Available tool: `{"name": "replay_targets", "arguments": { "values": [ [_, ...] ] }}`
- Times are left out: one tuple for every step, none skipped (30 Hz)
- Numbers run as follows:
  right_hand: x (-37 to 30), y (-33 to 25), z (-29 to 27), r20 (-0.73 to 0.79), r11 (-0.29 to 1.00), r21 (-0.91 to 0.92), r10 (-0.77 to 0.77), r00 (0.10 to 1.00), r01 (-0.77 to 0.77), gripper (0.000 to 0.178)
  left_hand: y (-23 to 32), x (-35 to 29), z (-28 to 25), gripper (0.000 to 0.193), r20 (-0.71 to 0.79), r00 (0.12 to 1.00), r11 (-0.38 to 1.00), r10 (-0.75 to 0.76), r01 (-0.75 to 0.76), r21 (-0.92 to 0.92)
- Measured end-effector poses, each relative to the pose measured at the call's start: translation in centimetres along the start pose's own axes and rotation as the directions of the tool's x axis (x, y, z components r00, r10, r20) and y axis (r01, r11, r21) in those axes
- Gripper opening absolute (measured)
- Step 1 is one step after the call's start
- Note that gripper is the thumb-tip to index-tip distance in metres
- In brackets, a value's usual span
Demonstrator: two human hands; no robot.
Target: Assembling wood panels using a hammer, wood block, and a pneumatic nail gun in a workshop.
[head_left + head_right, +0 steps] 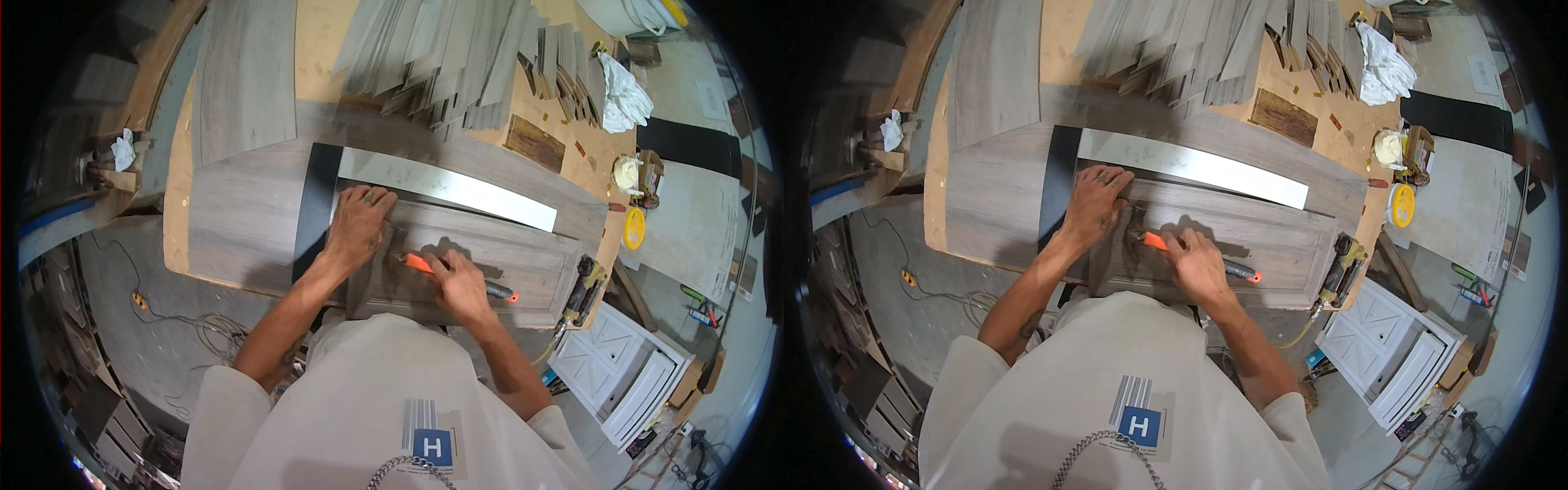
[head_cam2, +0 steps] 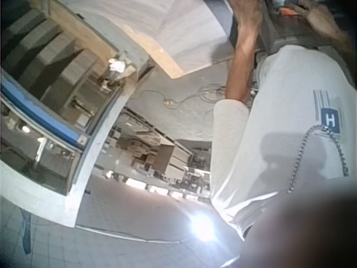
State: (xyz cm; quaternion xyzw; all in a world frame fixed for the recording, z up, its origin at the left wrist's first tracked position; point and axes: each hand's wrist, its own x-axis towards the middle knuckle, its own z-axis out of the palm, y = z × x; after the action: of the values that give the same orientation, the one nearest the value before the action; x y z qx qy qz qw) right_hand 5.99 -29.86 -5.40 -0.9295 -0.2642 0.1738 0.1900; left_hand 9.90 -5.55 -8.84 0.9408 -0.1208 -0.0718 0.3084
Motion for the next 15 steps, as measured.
{"name": "replay_targets", "arguments": {
  "values": [
    [0.0, 0.0, -0.1, 0.002, 1.0, -0.001, -0.001, 1.0, 0.001, 0.041, 0.0, 0.0, 0.1, 0.051, -0.001, 1.0, 1.0, -0.002, 0.002, -0.002],
    [0.0, 0.0, -0.3, 0.014, 1.0, 0.0, -0.014, 1.0, 0.014, 0.041, 0.0, 0.0, 0.1, 0.051, -0.005, 1.0, 1.0, -0.011, 0.011, -0.014],
    [0.0, 0.1, -0.5, 0.025, 1.0, 0.003, -0.025, 0.999, 0.025, 0.041, 0.1, 0.1, 0.1, 0.051, -0.008, 1.0, 0.999, -0.019, 0.019, -0.026],
    [0.1, 0.2, -0.6, 0.028, 1.0, 0.003, -0.026, 0.999, 0.026, 0.041, 0.0, 0.1, 0.1, 0.051, -0.008, 1.0, 0.999, -0.022, 0.021, -0.027],
    [0.2, 0.3, -0.8, 0.043, 0.999, 0.009, -0.045, 0.998, 0.044, 0.041, -0.1, 0.2, 0.0, 0.051, -0.015, 1.0, 0.998, -0.015, 0.014, -0.056],
    [0.3, 0.3, -1.0, 0.06, 0.998, 0.017, -0.062, 0.996, 0.061, 0.041, -0.1, 0.2, -0.1, 0.051, -0.02, 1.0, 0.996, -0.01, 0.008, -0.085],
    [0.6, 0.2, -1.3, 0.063, 0.998, 0.017, -0.063, 0.996, 0.063, 0.041, -0.2, 0.3, -0.1, 0.051, -0.02, 1.0, 0.996, -0.013, 0.011, -0.087],
    [1.1, 0.1, -1.7, 0.066, 0.999, 0.001, -0.051, 0.997, 0.051, 0.041, -0.3, 0.4, -0.2, 0.051, -0.018, 1.0, 0.994, -0.02, 0.018, -0.109],
    [1.2, 0.1, -1.9, 0.07, 0.999, -0.017, -0.037, 0.997, 0.038, 0.041, -0.4, 0.4, -0.1, 0.051, -0.015, 1.0, 0.991, -0.027, 0.025, -0.133],
    [1.2, 0.1, -1.8, 0.073, 0.999, -0.017, -0.038, 0.997, 0.039, 0.041, -0.3, 0.4, 0.0, 0.051, -0.015, 0.999, 0.99, -0.03, 0.028, -0.135],
    [1.1, 0.3, -1.6, 0.075, 0.998, -0.012, -0.055, 0.996, 0.056, 0.041, -0.3, 0.4, 0.1, 0.051, -0.013, 0.999, 0.992, -0.033, 0.032, -0.122],
    [1.1, 0.3, -1.4, 0.076, 0.997, -0.006, -0.072, 0.995, 0.072, 0.041, -0.3, 0.5, 0.1, 0.051, -0.011, 0.999, 0.994, -0.036, 0.035, -0.107],
    [1.2, 0.3, -1.5, 0.078, 0.997, -0.007, -0.073, 0.994, 0.074, 0.041, -0.4, 0.4, 0.1, 0.051, -0.012, 0.999, 0.994, -0.038, 0.037, -0.108],
    [1.4, 0.3, -1.6, 0.075, 0.997, -0.017, -0.074, 0.994, 0.075, 0.041, -0.4, 0.4, 0.0, 0.051, -0.004, 0.999, 0.993, -0.034, 0.033, -0.112],
    [1.5, 0.4, -1.8, 0.072, 0.997, -0.029, -0.076, 0.995, 0.078, 0.041, -0.4, 0.4, 0.0, 0.05, 0.001, 1.0, 0.993, -0.03, 0.03, -0.116]
  ]
}}
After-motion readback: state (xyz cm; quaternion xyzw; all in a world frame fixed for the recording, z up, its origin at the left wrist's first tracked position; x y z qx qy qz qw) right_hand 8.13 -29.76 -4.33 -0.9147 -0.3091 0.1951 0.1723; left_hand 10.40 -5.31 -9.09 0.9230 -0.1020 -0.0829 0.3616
